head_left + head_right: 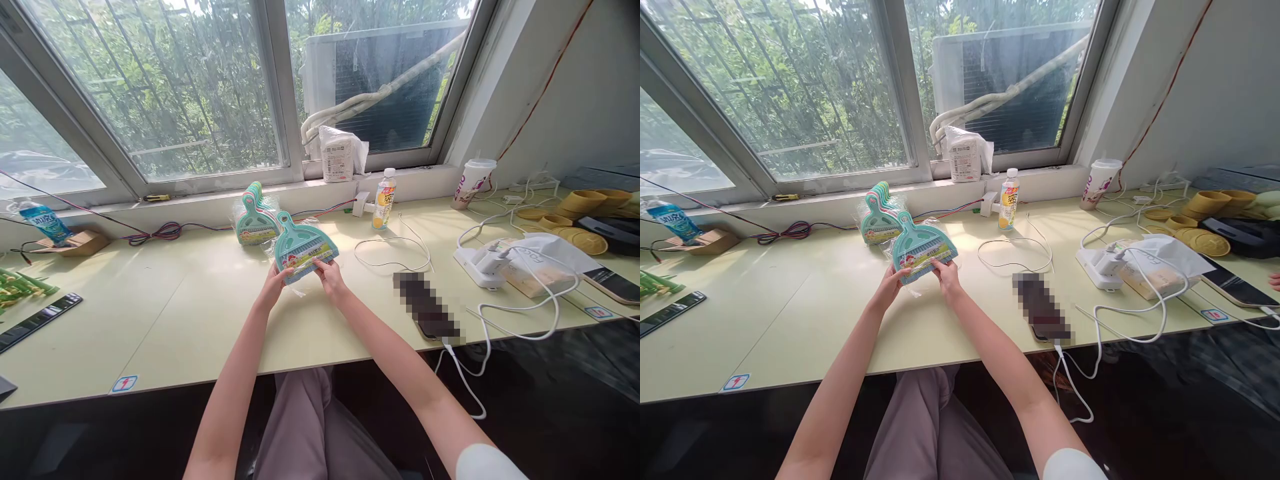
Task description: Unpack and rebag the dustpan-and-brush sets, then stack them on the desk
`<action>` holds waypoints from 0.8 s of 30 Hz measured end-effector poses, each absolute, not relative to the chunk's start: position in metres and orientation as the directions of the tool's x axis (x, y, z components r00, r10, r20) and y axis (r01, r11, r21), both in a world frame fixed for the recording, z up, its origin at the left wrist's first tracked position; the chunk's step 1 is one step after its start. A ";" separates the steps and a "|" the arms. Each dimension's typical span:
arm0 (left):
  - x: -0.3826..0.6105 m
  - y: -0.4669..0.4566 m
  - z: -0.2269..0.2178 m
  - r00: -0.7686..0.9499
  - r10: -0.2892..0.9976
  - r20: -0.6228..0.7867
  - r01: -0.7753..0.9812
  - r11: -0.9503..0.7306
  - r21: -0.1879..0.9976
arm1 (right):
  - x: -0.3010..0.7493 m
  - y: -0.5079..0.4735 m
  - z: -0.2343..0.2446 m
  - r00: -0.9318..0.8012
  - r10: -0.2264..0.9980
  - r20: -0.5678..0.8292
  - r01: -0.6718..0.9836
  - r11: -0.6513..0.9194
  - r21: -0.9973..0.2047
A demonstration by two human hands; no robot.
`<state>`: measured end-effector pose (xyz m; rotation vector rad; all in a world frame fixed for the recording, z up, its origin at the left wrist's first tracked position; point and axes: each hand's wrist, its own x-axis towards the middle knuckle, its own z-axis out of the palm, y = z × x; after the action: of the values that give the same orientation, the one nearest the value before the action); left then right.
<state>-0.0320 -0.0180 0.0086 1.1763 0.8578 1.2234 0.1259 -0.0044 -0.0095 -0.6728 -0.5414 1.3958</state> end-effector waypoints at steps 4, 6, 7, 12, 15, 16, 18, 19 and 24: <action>-0.032 -0.018 0.009 0.164 0.983 0.079 -0.230 -0.039 0.972 | 0.126 -0.005 -0.008 0.098 0.993 -0.069 -0.696 0.019 -0.718; -0.033 -0.017 0.008 0.151 0.986 0.063 -0.226 -0.028 0.974 | 0.126 -0.005 -0.007 0.086 0.993 -0.081 -0.692 0.001 -0.722; -0.034 -0.016 0.007 0.146 0.988 0.051 -0.223 -0.018 0.975 | 0.126 -0.004 -0.007 0.079 0.993 -0.091 -0.686 -0.012 -0.727; -0.037 -0.008 0.002 0.102 0.995 -0.016 -0.196 0.036 0.980 | 0.134 0.000 -0.009 -0.015 0.991 -0.137 -0.585 -0.119 -0.802; -0.039 -0.004 0.000 0.056 0.998 -0.030 -0.217 0.041 0.975 | 0.144 0.004 -0.008 -0.111 0.982 -0.151 -0.484 -0.186 -0.855; -0.041 -0.003 0.000 0.048 0.998 -0.027 -0.235 0.038 0.971 | 0.148 0.005 -0.007 -0.129 0.978 -0.162 -0.434 -0.202 -0.878; -0.045 -0.002 0.001 0.030 1.000 -0.005 -0.285 0.013 0.958 | 0.155 0.007 -0.005 -0.089 0.983 -0.161 -0.304 -0.181 -0.935; -0.048 -0.001 0.002 0.015 1.000 0.009 -0.317 -0.004 0.948 | 0.158 0.007 -0.003 -0.025 0.992 -0.120 -0.230 -0.122 -0.965; -0.062 -0.001 0.006 -0.086 0.993 -0.082 -0.436 0.036 0.899 | 0.163 0.005 -0.002 0.175 0.872 0.458 0.288 0.399 -0.870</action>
<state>-0.0622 -0.0007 0.0056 0.7795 0.9701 1.4173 0.1635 0.0046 -0.0017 -1.1391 -1.3796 0.5752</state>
